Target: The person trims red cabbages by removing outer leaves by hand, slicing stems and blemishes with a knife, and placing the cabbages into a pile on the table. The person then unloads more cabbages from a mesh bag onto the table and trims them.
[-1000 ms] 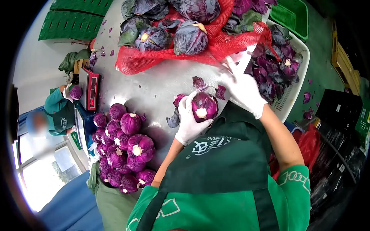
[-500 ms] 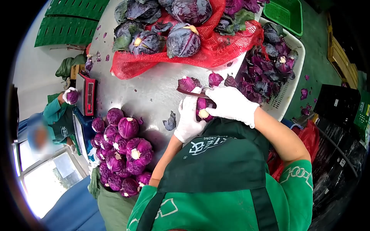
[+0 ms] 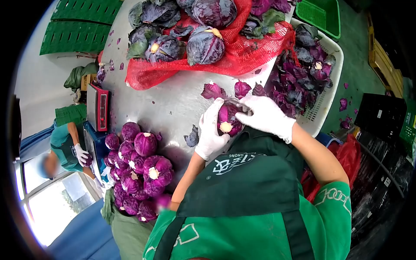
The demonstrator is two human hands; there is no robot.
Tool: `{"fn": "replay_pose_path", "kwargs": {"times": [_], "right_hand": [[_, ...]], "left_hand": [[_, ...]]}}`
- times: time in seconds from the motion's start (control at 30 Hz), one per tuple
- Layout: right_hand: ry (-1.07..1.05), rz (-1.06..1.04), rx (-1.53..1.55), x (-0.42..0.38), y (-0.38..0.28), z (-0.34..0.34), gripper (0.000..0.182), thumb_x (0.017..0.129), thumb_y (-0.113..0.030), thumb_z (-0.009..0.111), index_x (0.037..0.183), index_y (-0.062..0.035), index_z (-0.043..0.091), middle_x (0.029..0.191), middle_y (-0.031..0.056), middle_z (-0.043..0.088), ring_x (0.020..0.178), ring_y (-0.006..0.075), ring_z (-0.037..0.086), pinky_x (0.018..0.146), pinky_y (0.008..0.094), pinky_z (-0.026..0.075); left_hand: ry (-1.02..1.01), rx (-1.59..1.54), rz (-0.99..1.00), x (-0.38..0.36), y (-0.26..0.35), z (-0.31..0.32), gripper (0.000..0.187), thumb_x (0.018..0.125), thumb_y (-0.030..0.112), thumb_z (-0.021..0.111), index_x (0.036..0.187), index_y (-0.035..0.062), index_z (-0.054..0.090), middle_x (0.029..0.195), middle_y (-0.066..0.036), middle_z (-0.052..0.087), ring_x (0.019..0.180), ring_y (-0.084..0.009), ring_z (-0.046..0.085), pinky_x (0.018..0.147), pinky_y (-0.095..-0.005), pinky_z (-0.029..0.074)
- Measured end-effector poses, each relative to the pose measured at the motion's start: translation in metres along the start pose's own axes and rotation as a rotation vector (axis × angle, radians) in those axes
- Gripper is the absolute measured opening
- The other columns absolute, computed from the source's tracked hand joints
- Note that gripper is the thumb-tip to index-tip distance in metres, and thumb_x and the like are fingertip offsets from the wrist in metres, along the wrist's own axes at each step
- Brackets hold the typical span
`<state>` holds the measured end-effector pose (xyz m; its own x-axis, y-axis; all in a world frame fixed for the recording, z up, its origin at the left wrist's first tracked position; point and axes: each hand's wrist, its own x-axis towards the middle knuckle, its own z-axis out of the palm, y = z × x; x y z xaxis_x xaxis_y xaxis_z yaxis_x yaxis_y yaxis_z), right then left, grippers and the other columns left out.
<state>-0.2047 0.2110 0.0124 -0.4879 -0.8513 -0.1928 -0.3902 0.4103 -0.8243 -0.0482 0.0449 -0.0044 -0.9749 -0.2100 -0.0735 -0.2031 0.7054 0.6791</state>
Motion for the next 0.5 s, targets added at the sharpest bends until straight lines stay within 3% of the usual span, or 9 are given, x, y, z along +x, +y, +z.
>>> {"fn": "replay_pose_path", "kwargs": {"times": [0.07,0.17,0.27,0.5], "right_hand": [[0.042,-0.131,0.021,-0.006,-0.001,0.01,0.049,0.085,-0.041,0.071,0.113,-0.0013,0.065,0.097,0.0167,0.065,0.088,0.035,0.065,0.082,0.0418,0.053],[0.029,-0.056,-0.117,-0.005,-0.003,0.012,0.057,0.085,-0.045,0.069,0.115,0.0029,0.063,0.107,0.0216,0.066,0.101,0.0369,0.065,0.089,0.0424,0.053],[0.033,-0.036,-0.154,-0.004,-0.008,0.012,0.057,0.086,-0.052,0.062,0.108,0.0002,0.061,0.098,0.0203,0.063,0.091,0.0365,0.064,0.078,0.0446,0.052],[0.014,-0.041,-0.165,-0.006,-0.01,0.004,0.054,0.086,-0.049,0.063,0.109,-0.0003,0.062,0.094,0.0205,0.063,0.088,0.0376,0.064,0.078,0.0447,0.052]], "left_hand": [[0.013,0.022,0.03,-0.001,-0.009,0.007,0.095,0.059,0.009,0.065,0.149,0.0086,0.036,0.151,-0.011,0.041,0.139,-0.0309,0.037,0.114,-0.0507,0.019],[0.026,0.034,0.067,0.001,-0.007,0.009,0.089,0.06,0.011,0.066,0.145,0.0064,0.039,0.148,-0.014,0.044,0.136,-0.034,0.039,0.113,-0.0519,0.02],[0.053,0.11,0.033,0.0,0.001,0.015,0.079,0.063,0.014,0.066,0.138,0.0024,0.044,0.138,-0.02,0.047,0.135,-0.0375,0.039,0.112,-0.0548,0.019],[0.078,0.196,0.047,0.002,0.01,0.023,0.077,0.068,0.016,0.067,0.138,-0.0008,0.043,0.138,-0.024,0.046,0.136,-0.0391,0.039,0.112,-0.0576,0.018]]}}
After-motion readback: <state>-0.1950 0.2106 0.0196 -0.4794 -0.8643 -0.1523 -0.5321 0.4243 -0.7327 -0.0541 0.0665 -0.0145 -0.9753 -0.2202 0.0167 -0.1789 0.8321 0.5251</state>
